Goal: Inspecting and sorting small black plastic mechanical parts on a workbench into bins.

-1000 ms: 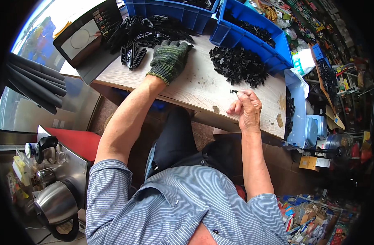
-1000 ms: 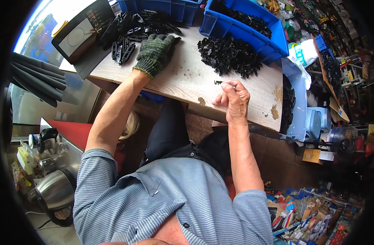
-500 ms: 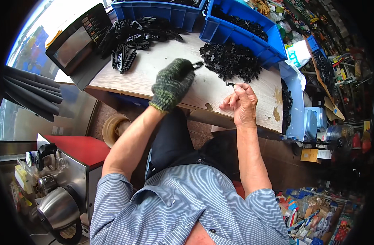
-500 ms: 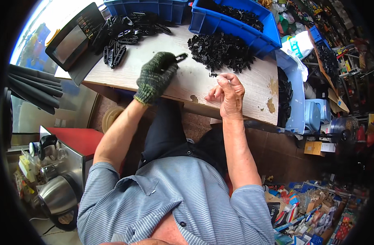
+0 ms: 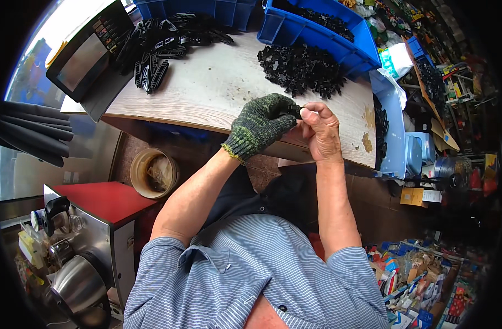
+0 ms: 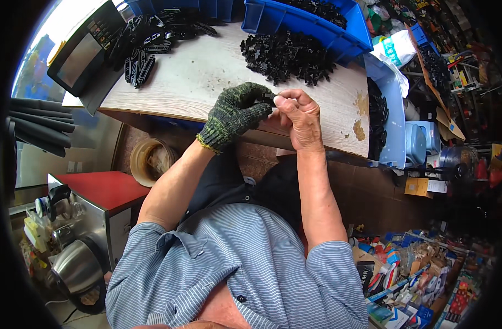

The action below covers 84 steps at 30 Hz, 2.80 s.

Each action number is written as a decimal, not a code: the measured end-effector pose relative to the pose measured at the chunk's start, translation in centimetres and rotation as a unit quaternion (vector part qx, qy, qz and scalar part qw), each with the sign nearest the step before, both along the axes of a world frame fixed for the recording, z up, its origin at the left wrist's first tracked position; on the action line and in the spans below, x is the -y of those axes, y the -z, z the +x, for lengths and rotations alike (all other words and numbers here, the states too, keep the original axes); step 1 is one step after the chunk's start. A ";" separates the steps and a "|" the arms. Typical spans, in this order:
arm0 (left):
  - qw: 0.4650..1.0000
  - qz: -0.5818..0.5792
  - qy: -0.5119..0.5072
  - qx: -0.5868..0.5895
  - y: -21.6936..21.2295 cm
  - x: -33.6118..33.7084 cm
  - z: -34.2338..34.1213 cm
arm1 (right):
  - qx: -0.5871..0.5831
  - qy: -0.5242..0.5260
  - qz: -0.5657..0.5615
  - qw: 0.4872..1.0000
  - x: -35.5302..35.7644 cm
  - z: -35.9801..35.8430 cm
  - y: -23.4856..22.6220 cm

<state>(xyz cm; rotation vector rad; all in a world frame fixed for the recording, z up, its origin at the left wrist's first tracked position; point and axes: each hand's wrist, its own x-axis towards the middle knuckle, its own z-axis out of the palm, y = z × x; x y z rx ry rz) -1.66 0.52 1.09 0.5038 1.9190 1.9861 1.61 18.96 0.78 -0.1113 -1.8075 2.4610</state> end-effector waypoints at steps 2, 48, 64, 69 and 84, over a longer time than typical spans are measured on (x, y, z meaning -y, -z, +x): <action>0.997 -0.012 -0.026 -0.066 0.6 -0.3 -0.2 | -0.004 -0.009 -0.008 1.000 -0.1 -0.1 0.1; 0.792 -0.468 -0.138 -0.367 -0.8 0.1 -6.1 | 0.070 0.194 -0.029 0.978 -7.2 0.5 -2.6; 0.782 -0.403 -0.073 -0.469 0.5 0.3 -5.9 | 0.105 0.141 0.023 0.984 -4.1 -0.9 -0.6; 0.830 -0.328 -0.108 -0.438 1.5 0.7 -6.0 | 0.116 0.061 0.035 0.991 -1.6 -1.8 -0.7; 0.994 0.082 -0.031 0.070 -0.2 2.5 -2.7 | 0.040 -0.037 0.045 0.997 2.2 -2.3 -0.7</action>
